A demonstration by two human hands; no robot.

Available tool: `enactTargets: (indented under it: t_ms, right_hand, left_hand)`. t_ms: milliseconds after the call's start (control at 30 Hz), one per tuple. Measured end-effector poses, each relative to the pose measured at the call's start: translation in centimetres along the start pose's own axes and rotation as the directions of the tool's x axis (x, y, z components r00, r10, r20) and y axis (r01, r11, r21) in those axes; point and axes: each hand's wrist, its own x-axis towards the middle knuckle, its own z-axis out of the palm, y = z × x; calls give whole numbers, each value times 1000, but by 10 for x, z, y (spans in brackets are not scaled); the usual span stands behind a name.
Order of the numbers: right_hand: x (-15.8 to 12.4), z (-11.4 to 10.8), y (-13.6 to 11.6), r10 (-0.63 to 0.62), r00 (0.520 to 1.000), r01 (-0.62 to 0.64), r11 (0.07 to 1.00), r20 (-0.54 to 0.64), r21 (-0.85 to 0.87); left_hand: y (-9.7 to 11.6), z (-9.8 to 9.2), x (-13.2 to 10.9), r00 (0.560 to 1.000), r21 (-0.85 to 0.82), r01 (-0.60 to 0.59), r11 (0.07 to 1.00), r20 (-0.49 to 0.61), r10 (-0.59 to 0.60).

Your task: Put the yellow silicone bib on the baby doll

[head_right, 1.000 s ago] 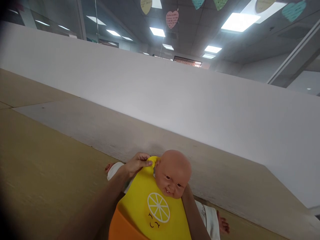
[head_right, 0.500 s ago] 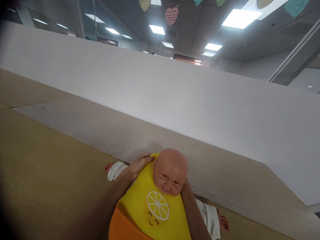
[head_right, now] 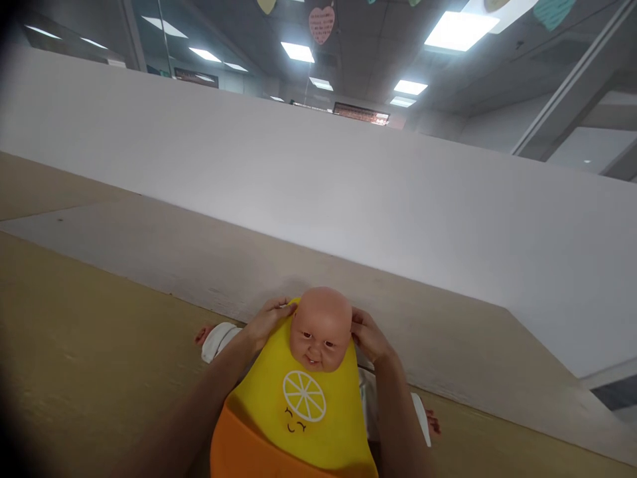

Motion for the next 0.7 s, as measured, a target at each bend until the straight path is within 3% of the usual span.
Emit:
enactTargets:
  t_ms: [133,467,700]
  right_hand:
    - [4,1,-10,59,998,-60,998,33,21]
    - [12,6,-12,84,982,-121,968,-170,-220]
    - [13,6,-14,90,987,-115,975,-136,-192]
  left_hand:
    - [-1,-3,2,999,64,-38,997,40,35]
    - [-7,-12,11,996,213,-79,974,-28,87]
    - [-3,-13,13,964,309,-129,942,-185,193]
